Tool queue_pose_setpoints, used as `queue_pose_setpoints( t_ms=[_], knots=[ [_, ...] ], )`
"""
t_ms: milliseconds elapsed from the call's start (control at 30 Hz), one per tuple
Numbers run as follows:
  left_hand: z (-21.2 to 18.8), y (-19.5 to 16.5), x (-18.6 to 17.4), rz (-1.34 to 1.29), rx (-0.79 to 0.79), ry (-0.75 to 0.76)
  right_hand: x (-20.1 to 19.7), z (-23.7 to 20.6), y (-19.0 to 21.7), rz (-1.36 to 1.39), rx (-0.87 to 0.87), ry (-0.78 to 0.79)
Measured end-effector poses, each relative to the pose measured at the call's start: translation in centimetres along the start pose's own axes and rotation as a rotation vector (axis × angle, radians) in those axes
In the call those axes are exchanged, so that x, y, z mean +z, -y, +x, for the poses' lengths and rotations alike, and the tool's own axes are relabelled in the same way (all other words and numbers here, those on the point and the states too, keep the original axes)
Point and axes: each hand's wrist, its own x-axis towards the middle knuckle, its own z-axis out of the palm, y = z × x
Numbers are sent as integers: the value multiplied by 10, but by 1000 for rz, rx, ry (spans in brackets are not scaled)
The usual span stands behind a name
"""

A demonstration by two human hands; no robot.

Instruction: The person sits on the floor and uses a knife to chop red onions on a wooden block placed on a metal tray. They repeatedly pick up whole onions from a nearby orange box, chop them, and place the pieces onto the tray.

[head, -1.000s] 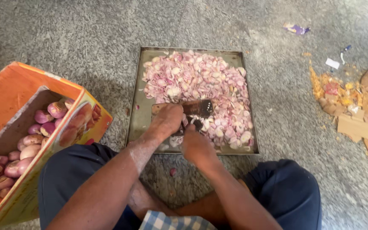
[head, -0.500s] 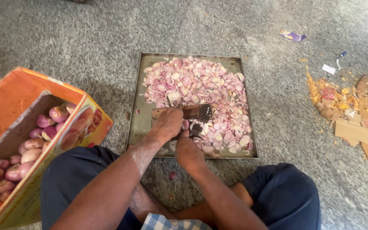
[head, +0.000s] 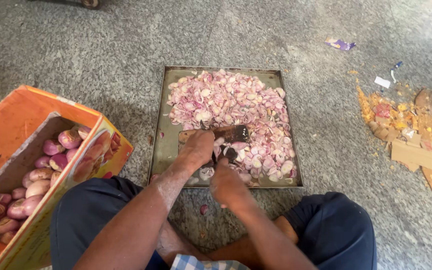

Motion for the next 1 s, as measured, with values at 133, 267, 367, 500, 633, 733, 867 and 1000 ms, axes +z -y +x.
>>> queue_pose_setpoints(
  t_ms=[133, 267, 367, 500, 633, 733, 867, 1000],
  knots=[
    [0, 3, 3, -99, 47, -35, 2, 4, -1, -50, -94, -59],
    [3, 7, 12, -4, 72, -93, -1, 4, 2, -21, 88, 66],
    [5, 7, 13, 3, 79, -130, -5, 2, 7, 35, 54, -58],
    [2, 2, 5, -110, -4, 8, -10, 0, -1, 44, 71, 115],
    [4, -5, -2, -34, 49, -66, -9, 1, -14, -38, -126, -83],
    [8, -4, -1, -111, 26, -68, -10, 5, -14, -67, -81, -29],
    [12, 1, 10, -109, 24, 4, -17, 10, -7, -22, 26, 18],
    [16, 9, 21, -14, 94, -107, -19, 17, -2, -16, -1, -27]
  ],
)
